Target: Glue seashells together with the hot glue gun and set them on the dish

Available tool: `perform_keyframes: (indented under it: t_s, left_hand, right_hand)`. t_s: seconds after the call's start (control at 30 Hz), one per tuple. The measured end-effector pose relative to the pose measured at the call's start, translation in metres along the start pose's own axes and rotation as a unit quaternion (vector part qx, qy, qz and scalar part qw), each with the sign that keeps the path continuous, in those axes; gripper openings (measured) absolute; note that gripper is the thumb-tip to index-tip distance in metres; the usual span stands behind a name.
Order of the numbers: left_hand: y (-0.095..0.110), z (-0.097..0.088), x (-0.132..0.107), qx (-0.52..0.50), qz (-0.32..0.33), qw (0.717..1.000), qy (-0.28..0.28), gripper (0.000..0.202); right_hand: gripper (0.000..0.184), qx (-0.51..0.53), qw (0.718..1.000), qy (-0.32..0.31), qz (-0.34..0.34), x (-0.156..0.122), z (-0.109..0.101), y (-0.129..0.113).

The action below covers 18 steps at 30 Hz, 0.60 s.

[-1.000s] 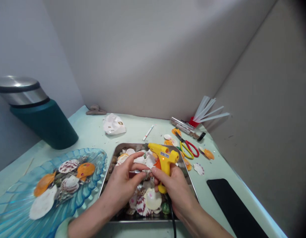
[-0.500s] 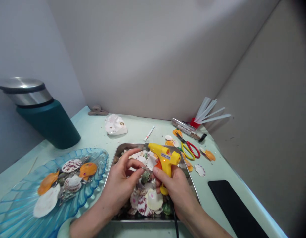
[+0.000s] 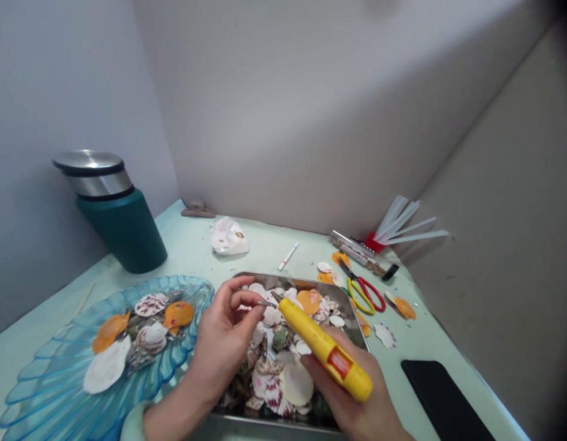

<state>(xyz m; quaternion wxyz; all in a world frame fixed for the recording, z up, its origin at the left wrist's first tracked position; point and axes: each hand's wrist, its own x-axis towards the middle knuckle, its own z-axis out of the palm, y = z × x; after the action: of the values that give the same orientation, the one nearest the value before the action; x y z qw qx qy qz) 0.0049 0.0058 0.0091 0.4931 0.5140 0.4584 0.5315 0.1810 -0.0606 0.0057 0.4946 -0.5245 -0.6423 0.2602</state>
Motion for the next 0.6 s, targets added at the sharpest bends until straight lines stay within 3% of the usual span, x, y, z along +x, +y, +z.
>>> perform_keyframes:
  t_s: [0.17, 0.6]
  left_hand:
    - [0.0008, -0.0004, 0.0010, -0.007, -0.006, 1.000, 0.011, 0.039]
    - [0.0003, -0.0010, -0.0001, -0.026, 0.011, 0.999, 0.016, 0.038]
  right_hand:
    - [0.019, -0.022, 0.997, -0.006, -0.076, -0.0017, -0.0047, 0.0059]
    - [0.025, -0.006, 0.998, 0.005, -0.063, -0.0024, -0.0004, -0.0004]
